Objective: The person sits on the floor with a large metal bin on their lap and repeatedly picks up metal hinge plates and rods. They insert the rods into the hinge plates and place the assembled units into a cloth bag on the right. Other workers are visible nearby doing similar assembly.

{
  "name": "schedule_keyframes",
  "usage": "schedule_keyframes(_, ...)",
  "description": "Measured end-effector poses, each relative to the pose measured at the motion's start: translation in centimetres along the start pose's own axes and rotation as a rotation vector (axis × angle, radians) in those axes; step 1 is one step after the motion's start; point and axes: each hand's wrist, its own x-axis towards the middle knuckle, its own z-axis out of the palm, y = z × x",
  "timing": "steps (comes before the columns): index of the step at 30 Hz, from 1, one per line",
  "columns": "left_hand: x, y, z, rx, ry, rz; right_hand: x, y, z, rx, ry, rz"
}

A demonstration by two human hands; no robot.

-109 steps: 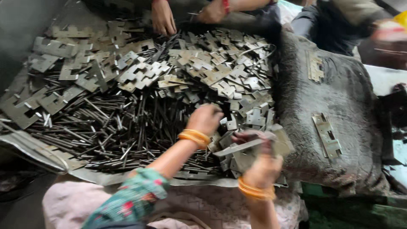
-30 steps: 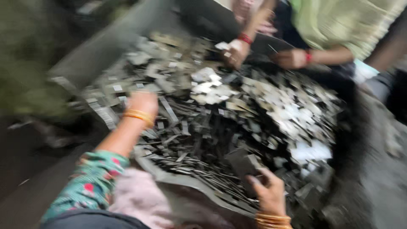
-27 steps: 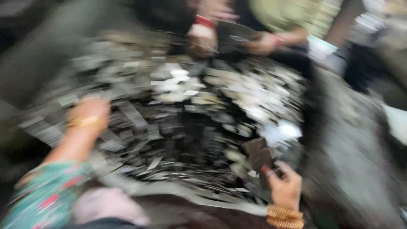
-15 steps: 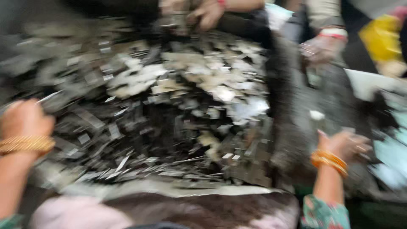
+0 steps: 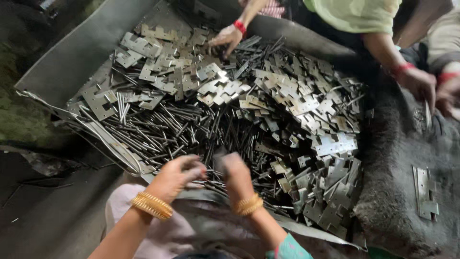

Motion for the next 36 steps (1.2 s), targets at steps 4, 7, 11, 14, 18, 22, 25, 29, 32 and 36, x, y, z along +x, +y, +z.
schedule_keyframes(4,0.8,-1.5,-4.3,-0.07,0.213,0.031,6.5,6.0,3.4,-0.21,0.082,0.589)
schedule_keyframes(7,1.7,-2.3,-5.1,-0.125,0.266,0.114,9.4,8.0,8.0,-0.552,0.067,0.573)
schedule_keyframes(11,3.5,-1.6,-3.0,-0.106,0.223,0.142,10.6,8.0,9.4,-0.675,0.196,0.512)
schedule_keyframes(14,6.2,0.7,1.4,-0.036,0.198,0.201,7.8,7.7,5.0,-0.434,0.02,0.736)
schedule_keyframes(18,10.9,3.4,10.4,0.507,0.214,0.481,-0.1,7.7,-2.7,0.71,0.278,0.559)
schedule_keyframes(22,18.2,5.0,19.1,1.116,0.355,1.302,-7.8,7.3,-6.4,1.44,0.532,0.884)
schedule_keyframes(25,23.5,5.8,21.9,1.616,-0.082,1.08,-10.2,7.7,-6.9,1.572,0.567,0.951)
schedule_keyframes(29,24.7,6.1,19.6,1.568,0.019,1.713,-9.8,8.3,-6.4,1.579,0.498,1.02)
schedule_keyframes(32,19.0,5.6,15.4,1.348,-0.069,1.466,-8.0,8.2,-5.7,1.686,0.373,0.903)
schedule_keyframes(36,7.1,3.3,12.2,1.427,-0.045,1.465,-5.9,6.0,-4.7,1.858,0.44,0.841)
